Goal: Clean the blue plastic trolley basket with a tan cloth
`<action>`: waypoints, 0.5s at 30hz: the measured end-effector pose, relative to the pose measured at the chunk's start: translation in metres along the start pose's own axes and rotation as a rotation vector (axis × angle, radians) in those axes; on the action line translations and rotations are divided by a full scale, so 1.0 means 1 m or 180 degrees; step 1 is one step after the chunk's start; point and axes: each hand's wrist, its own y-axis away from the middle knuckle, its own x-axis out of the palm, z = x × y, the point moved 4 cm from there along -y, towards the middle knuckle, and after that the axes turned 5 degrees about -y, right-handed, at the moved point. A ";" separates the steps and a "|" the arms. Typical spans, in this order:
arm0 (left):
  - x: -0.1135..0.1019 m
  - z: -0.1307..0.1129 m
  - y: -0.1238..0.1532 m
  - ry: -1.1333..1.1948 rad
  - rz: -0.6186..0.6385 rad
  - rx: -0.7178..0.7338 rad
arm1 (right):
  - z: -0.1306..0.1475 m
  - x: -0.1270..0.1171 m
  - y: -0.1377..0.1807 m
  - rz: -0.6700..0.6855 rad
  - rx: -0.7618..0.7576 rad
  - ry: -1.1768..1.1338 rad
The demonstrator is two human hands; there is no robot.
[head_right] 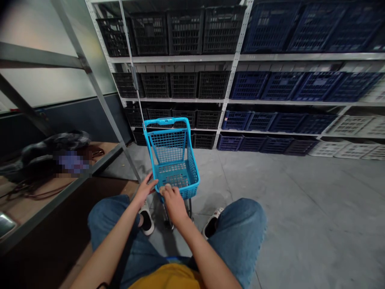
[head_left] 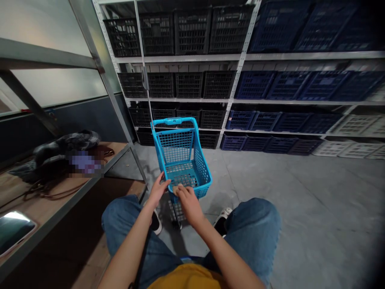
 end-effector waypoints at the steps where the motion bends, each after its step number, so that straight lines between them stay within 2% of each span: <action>1: 0.000 0.000 -0.001 -0.0008 -0.0026 -0.0019 | -0.009 -0.006 0.005 -0.0003 -0.0042 -0.0077; 4: 0.002 -0.003 -0.003 0.0032 0.0001 -0.0015 | -0.060 -0.035 0.024 -0.0213 0.0138 -0.0223; 6: 0.005 -0.006 -0.003 0.0077 0.0069 0.0022 | -0.096 -0.053 0.036 -0.0556 0.0532 -0.0184; 8: 0.007 -0.008 -0.001 0.0079 0.0092 0.0034 | -0.116 -0.058 0.046 -0.0978 0.0976 -0.0170; 11: 0.011 -0.007 0.000 0.0064 0.0071 0.0005 | -0.106 -0.035 0.051 -0.1493 0.1367 -0.0382; 15: 0.013 -0.007 -0.003 0.0186 0.0066 0.0181 | -0.056 0.011 0.045 -0.1587 0.1237 -0.0758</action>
